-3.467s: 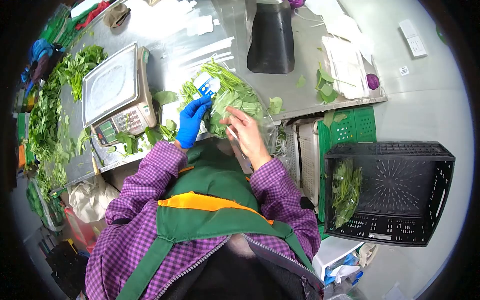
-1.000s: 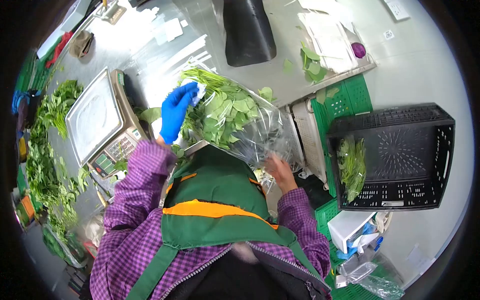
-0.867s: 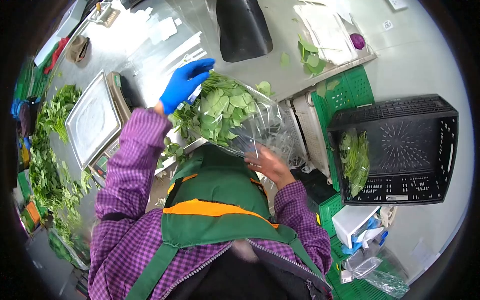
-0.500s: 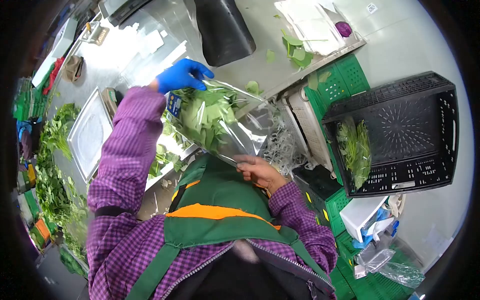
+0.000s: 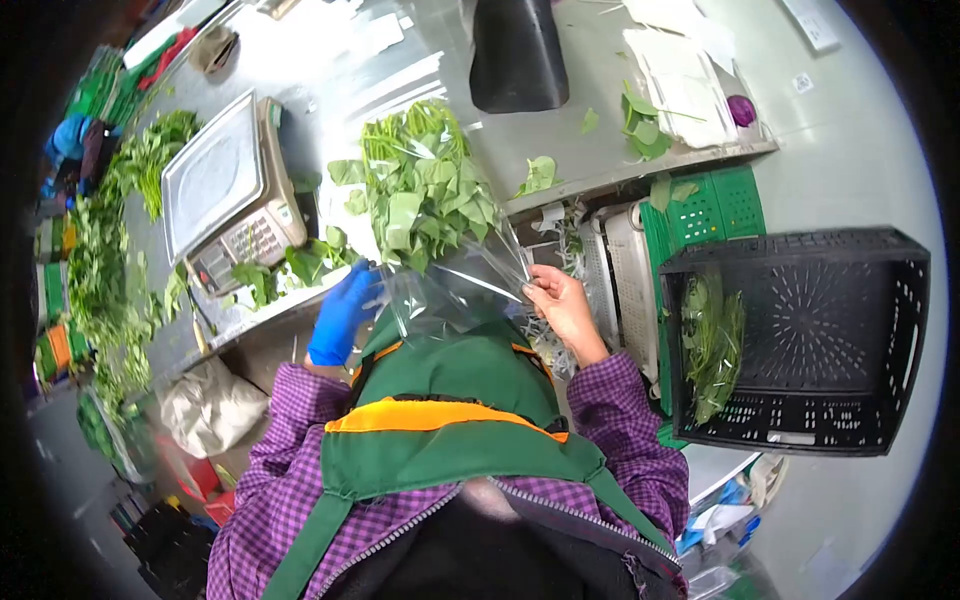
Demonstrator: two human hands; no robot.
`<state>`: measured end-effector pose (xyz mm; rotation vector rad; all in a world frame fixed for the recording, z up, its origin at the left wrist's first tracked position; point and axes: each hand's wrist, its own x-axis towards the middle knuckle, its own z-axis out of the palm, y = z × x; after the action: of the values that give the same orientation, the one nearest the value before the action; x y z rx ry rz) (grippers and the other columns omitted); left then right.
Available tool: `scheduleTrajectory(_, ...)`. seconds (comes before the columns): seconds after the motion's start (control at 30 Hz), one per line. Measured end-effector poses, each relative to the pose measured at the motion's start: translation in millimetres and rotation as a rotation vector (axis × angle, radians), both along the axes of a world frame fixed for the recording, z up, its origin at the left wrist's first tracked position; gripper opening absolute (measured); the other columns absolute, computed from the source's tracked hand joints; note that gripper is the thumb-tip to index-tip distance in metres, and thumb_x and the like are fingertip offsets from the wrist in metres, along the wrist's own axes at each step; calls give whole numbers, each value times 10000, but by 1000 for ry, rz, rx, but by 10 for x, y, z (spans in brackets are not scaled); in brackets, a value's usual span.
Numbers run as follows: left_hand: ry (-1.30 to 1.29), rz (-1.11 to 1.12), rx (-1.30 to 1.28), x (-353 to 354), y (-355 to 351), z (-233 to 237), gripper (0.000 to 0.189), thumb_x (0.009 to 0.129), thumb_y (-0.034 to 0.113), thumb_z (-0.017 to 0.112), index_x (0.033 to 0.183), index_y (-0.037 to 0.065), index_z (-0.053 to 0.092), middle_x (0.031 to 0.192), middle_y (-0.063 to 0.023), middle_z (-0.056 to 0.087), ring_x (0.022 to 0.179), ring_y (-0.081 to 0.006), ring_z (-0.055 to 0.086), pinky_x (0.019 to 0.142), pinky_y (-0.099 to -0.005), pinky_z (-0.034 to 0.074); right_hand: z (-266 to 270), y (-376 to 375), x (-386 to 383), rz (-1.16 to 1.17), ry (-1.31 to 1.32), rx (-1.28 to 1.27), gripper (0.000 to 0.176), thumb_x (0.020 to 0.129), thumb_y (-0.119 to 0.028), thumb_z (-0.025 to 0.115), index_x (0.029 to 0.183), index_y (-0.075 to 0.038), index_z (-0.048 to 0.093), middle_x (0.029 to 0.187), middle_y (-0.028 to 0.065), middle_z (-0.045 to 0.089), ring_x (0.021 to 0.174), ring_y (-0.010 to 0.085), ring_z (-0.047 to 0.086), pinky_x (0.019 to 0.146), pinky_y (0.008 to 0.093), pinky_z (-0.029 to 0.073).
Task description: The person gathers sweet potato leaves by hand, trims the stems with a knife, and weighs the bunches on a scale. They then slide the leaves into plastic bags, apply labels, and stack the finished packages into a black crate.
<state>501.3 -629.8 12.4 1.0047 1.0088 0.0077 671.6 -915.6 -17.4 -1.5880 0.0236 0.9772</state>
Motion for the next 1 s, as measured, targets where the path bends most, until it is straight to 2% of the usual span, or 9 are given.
scheduleTrajectory(0.1,-71,-194,-68,-221,-408,-282,354,896,220,603,1162,-13,583,1044,-68,645,900,-120,602,804,-244,469,-42,-27,10,66,-132,-22,314,851,-35,616,1153,18,548,789,-1,581,603,47,485,522,200,401)
scheduleTrajectory(0.23,-85,-113,-109,-360,-582,-131,243,913,177,566,1005,-36,639,852,-72,665,747,-137,621,742,-251,500,14,-129,49,78,-249,-53,311,838,-23,626,1139,4,556,794,-10,559,609,37,485,522,188,402)
scheduleTrajectory(0.53,-99,-365,-144,-709,-317,63,310,905,154,578,1151,-34,593,891,-86,675,808,-160,647,766,-276,518,72,-510,174,62,-78,94,331,834,-27,632,1154,-3,551,841,14,585,634,51,504,559,195,438)
scheduleTrajectory(0.6,-107,-271,297,-730,-244,-115,315,892,120,594,1176,-16,587,885,-73,677,801,-147,647,794,-270,512,27,-508,247,-6,51,197,357,827,-31,640,1170,-8,544,881,30,596,654,65,519,579,204,458)
scheduleTrajectory(0.67,-82,-265,256,-653,-196,-201,372,827,84,654,1190,32,589,952,-78,672,863,-196,645,824,-311,509,-43,-353,341,135,-787,-145,451,804,-53,664,1228,-41,512,1053,84,588,807,140,578,680,253,500)
scheduleTrajectory(0.7,-166,-366,908,-357,-221,-43,420,784,84,683,1193,66,589,993,-79,659,903,-233,633,832,-337,507,76,-200,377,249,-922,-249,545,757,-68,694,1262,-84,488,1209,102,528,992,227,572,831,331,488)
scheduleTrajectory(0.73,-250,-444,1563,-146,-197,38,472,741,83,713,1196,100,589,1035,-81,647,943,-270,621,840,-362,504,-6,-91,497,425,-1350,-202,578,723,-77,710,1254,-99,482,1284,110,485,1068,280,548,916,374,443)
scheduleTrajectory(0.87,-511,-790,1620,-47,92,-337,466,712,84,717,1159,133,593,1064,-62,630,1011,-309,594,834,-381,498,69,365,668,680,-1586,33,336,726,-65,691,1047,-63,592,1125,100,581,1040,272,558,905,374,435)
scheduleTrajectory(1.0,-440,-534,1342,-69,97,-304,271,739,80,686,1006,114,651,979,-67,654,894,-285,619,786,-377,507,52,490,726,678,-1442,156,133,743,-53,671,871,-51,639,918,68,646,969,244,594,838,362,461)
